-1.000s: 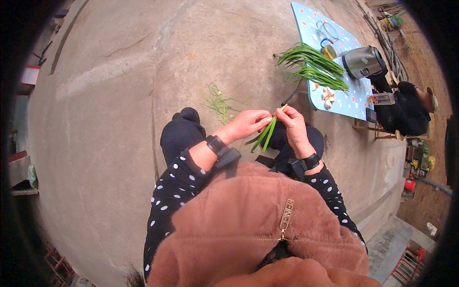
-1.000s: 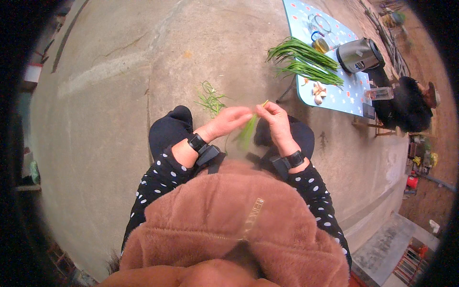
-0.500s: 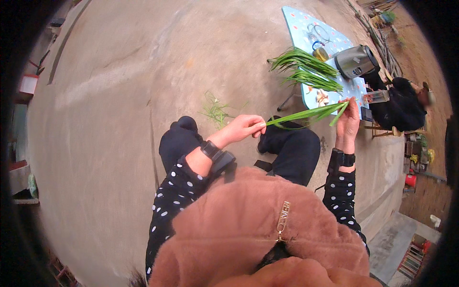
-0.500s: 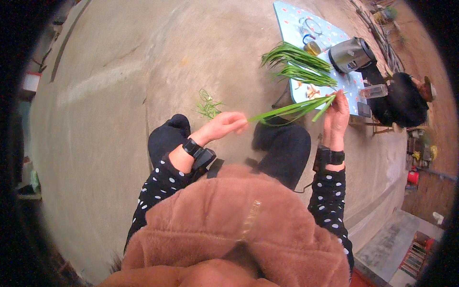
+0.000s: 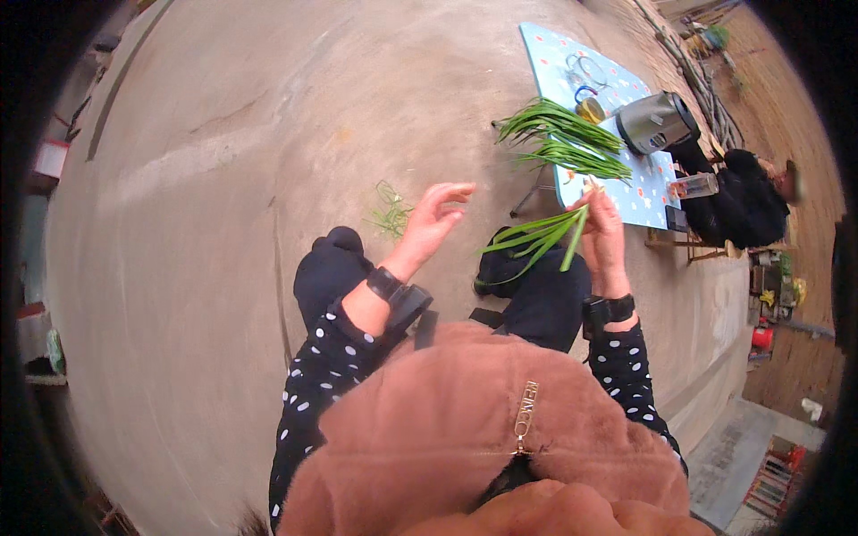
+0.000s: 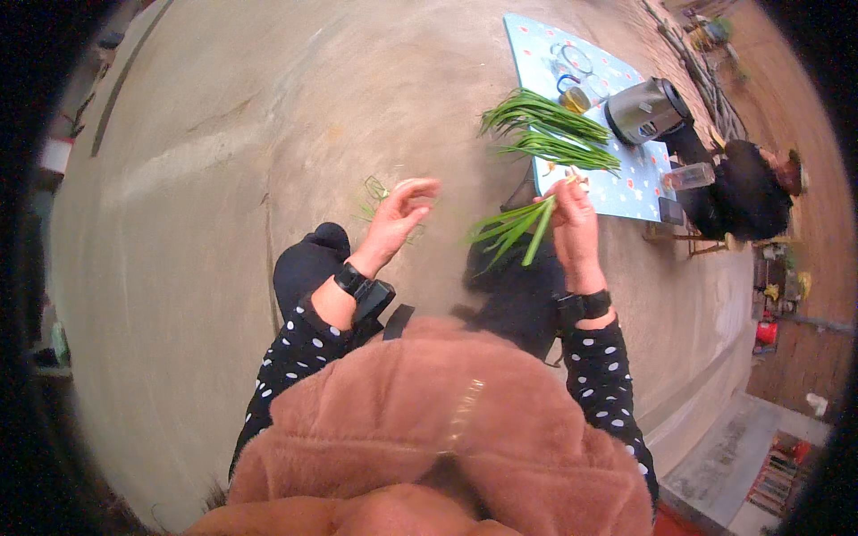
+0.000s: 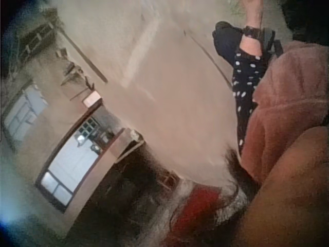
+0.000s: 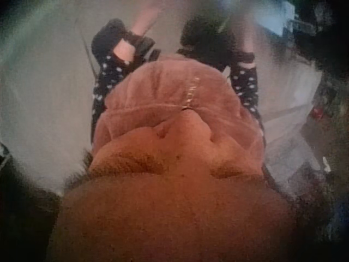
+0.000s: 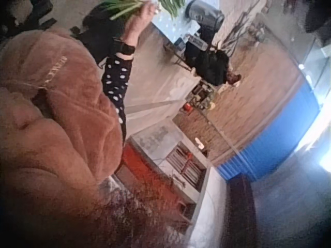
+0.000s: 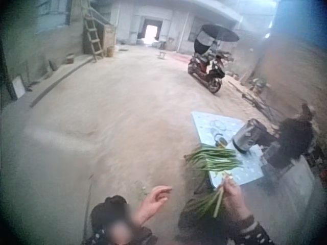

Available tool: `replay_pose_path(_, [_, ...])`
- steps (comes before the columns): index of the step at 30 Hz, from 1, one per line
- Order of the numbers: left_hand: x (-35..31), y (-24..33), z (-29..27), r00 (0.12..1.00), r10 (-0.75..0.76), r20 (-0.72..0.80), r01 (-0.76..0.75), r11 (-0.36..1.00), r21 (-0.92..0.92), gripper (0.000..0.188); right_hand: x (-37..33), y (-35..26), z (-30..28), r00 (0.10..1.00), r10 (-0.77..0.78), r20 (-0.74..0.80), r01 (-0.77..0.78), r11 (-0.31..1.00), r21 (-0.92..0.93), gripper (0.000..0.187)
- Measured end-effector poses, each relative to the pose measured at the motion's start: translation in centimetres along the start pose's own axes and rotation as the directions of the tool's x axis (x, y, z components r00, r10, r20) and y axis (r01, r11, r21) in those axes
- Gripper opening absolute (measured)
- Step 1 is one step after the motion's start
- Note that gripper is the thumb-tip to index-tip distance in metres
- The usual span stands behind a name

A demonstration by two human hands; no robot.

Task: The person sits on the ground and trims the root ends off green onions by hand, placing the trimmed pieces on a nearby table. The person handles the vegetables one at a time and discards the unwanted parts.

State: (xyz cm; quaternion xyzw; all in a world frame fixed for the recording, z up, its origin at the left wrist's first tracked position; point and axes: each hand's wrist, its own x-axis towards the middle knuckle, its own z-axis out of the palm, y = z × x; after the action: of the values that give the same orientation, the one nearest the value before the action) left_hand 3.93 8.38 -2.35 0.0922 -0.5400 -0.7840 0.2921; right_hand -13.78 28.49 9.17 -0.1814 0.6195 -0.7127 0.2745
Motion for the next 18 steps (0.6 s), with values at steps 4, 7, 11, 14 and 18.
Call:
replay_pose_path(4, [-0.4, 1.4, -0.1, 0.907, -0.274, 0.320, 0.292, 0.956, -0.010, 0.022, -0.7, 3.1, 3.4, 0.971, 0.196, 0.136, -0.174, 0.972, -0.158, 0.018])
replay_pose_path(7, [-0.4, 1.7, -0.1, 0.847, -0.392, 0.358, 0.346, 0.919, 0.187, 0.026, -0.8, 4.8, 5.0, 0.943, 0.238, 0.233, -0.196, 0.962, -0.189, 0.016])
replay_pose_path(11, [-1.0, 1.7, 0.4, 0.816, -0.422, 0.395, 0.491, 0.866, -0.090, 0.025, -0.4, 5.6, 5.6, 0.920, 0.259, 0.294, -0.190, 0.951, -0.245, 0.016])
replay_pose_path(14, [-0.8, 1.9, 0.2, 0.735, -0.501, 0.457, 0.520, 0.849, 0.096, 0.029, -0.3, 5.9, 5.8, 0.917, 0.269, 0.296, -0.178, 0.937, -0.300, 0.017])
replay_pose_path(18, [-0.6, 1.9, 0.1, 0.717, -0.545, 0.434, 0.522, 0.833, 0.183, 0.027, -0.4, 6.2, 5.8, 0.907, 0.284, 0.309, -0.175, 0.925, -0.336, 0.017])
